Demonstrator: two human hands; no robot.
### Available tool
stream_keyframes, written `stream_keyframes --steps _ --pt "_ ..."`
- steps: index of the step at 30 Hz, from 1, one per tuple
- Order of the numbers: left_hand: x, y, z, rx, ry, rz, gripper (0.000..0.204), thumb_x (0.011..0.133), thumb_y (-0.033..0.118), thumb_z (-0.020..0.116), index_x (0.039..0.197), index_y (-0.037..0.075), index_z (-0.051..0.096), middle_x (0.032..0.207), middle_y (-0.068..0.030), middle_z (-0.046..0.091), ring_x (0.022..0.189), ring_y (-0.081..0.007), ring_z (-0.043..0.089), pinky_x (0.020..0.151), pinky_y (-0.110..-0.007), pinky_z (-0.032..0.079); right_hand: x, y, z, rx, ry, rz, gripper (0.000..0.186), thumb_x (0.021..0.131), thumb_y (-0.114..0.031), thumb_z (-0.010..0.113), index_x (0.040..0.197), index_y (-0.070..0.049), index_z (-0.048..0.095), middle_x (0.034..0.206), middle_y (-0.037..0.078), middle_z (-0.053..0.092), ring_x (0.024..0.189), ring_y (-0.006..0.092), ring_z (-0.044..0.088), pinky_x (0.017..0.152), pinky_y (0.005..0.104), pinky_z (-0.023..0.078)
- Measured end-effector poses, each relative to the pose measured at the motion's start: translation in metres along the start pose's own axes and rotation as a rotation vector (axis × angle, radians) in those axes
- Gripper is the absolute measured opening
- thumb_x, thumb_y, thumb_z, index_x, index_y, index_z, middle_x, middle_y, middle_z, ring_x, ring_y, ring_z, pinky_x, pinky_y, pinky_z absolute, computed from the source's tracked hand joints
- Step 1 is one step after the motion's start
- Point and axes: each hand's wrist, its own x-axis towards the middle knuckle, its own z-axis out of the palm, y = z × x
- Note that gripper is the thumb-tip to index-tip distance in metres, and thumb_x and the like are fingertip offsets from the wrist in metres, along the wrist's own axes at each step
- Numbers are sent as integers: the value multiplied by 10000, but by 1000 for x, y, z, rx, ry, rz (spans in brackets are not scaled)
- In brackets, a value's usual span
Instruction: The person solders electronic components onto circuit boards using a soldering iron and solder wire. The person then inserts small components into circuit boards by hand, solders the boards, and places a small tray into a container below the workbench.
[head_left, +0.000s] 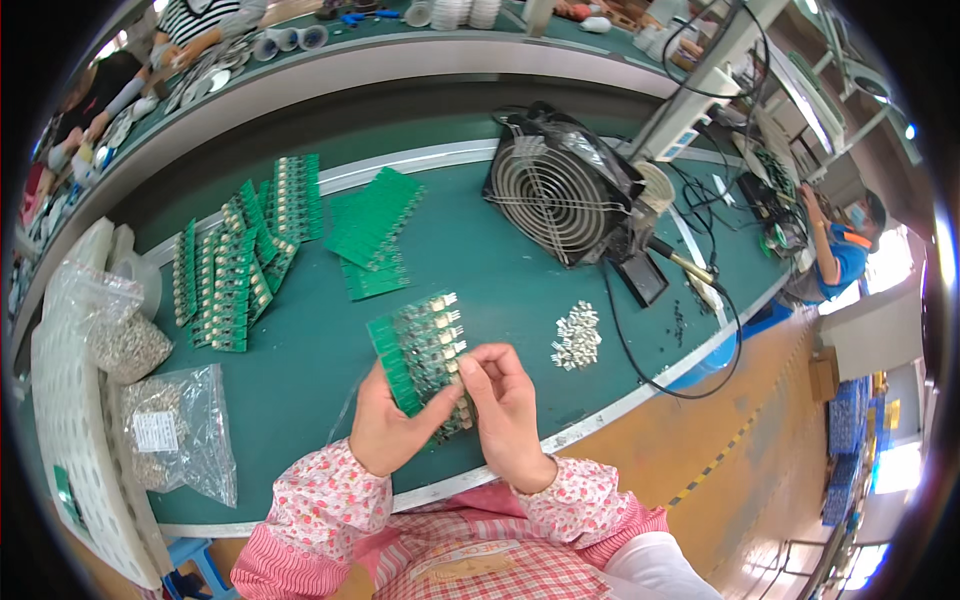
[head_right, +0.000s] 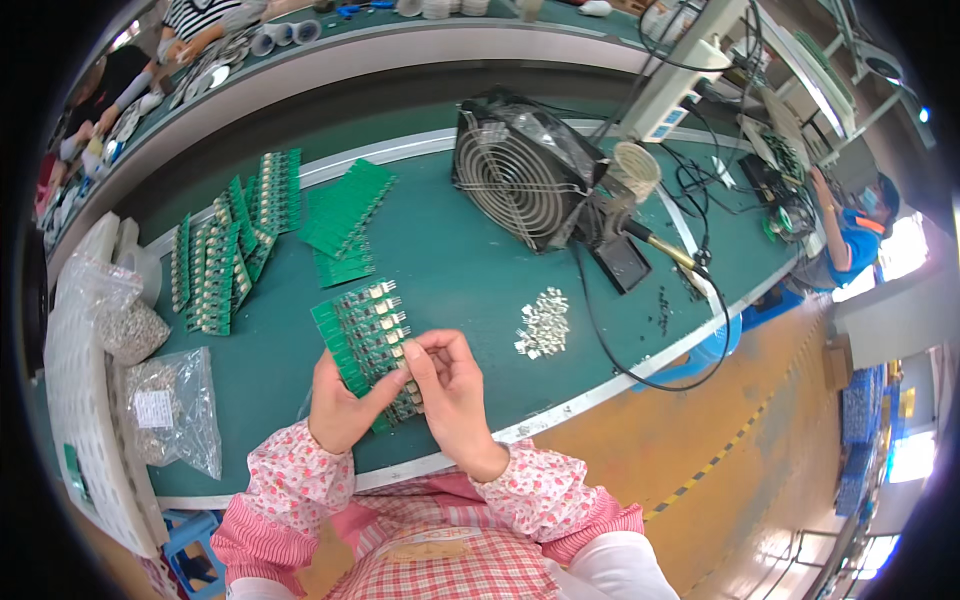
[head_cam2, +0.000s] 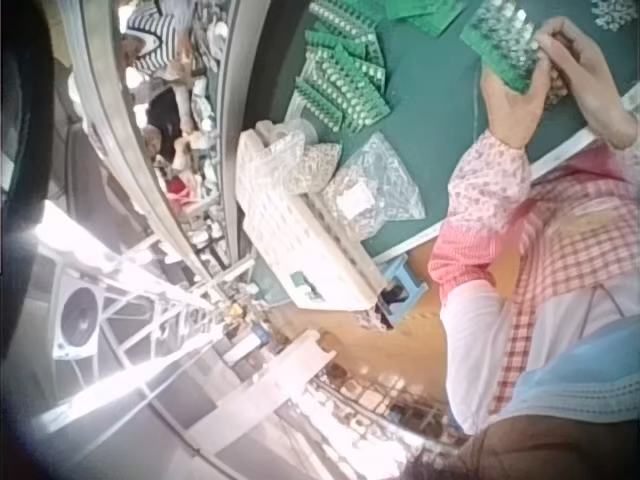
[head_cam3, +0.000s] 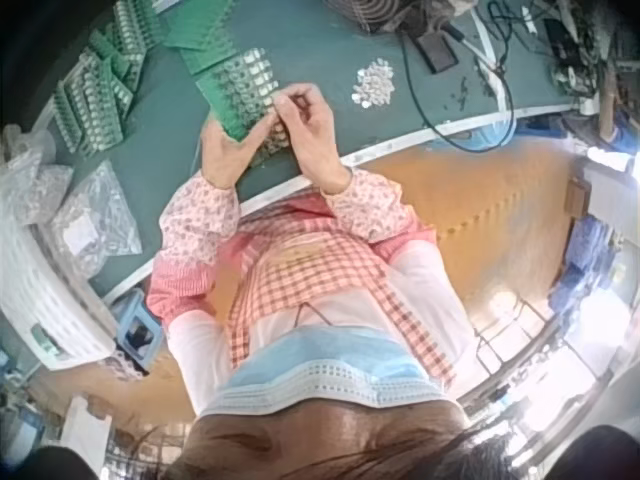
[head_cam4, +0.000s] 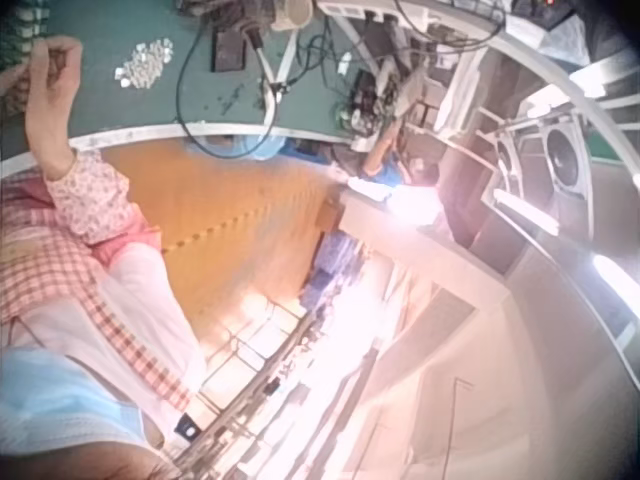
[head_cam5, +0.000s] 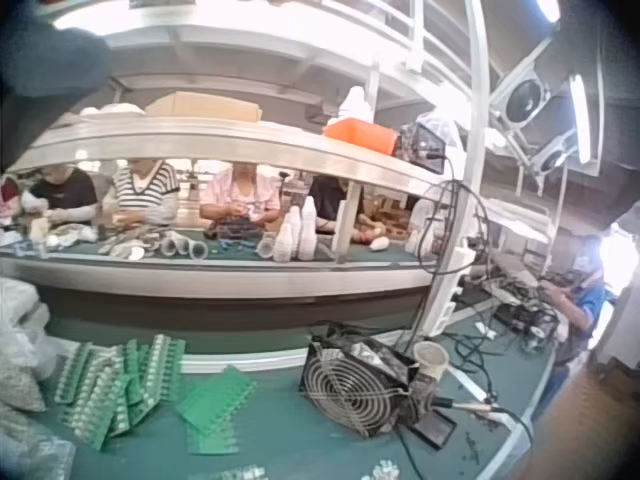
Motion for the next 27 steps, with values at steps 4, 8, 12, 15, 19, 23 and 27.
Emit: stream_keyframes --steps 4,8,12,15,19,23,27 --pt "6 -3 -1 -476 108 -298 359 786 -6 680 1110 21 527 966 -46 630 847 -124 612 749 -283 511 21 -32 -38 -858 52 -374 193 800 -62 688 962 -27 589 912 73 593 810 159 591 743 274 476" --pt "9 1 -7 -591 98 -358 405 781 -34 673 1140 35 499 978 -36 607 853 -124 606 754 -279 509 44 -61 -90 -1418 164 -728 203 741 -100 707 925 -72 626 898 87 577 836 287 528 730 382 423" --pt "8 -6 -8 -502 43 -270 431 771 -39 683 1149 39 493 980 -32 601 864 -120 603 760 -278 507 51 -65 -96 -1549 69 -631 160 739 -95 696 878 -58 628 884 65 579 827 274 522 729 375 417" --pt "11 -8 -8 -484 15 -264 435 764 -34 699 1142 40 499 975 -33 603 863 -117 601 755 -278 504 57 -59 -92 -1474 51 -663 127 740 -79 682 844 -56 613 824 67 577 809 273 528 712 377 419" --pt "11 -5 0 -535 -24 -270 440 754 -37 706 1136 35 500 969 -38 604 859 -120 601 755 -278 503 49 -59 -93 -1349 128 -683 112 744 -58 660 815 -69 575 732 84 579 717 291 552 647 390 436" --pt "6 -3 -7 -487 96 -279 450 736 -54 703 1128 32 499 945 -39 597 831 -135 606 735 -287 510 53 -45 -86 -1204 -24 -577 156 736 -37 666 844 -41 554 761 113 632 696 304 614 617 363 487" --pt "8 -5 -4 -499 78 -305 424 739 -57 693 1107 33 503 941 -45 599 819 -137 610 723 -291 515 45 -60 -73 -830 -96 -267 120 816 -77 665 869 -16 577 805 72 664 673 145 623 626 253 491"
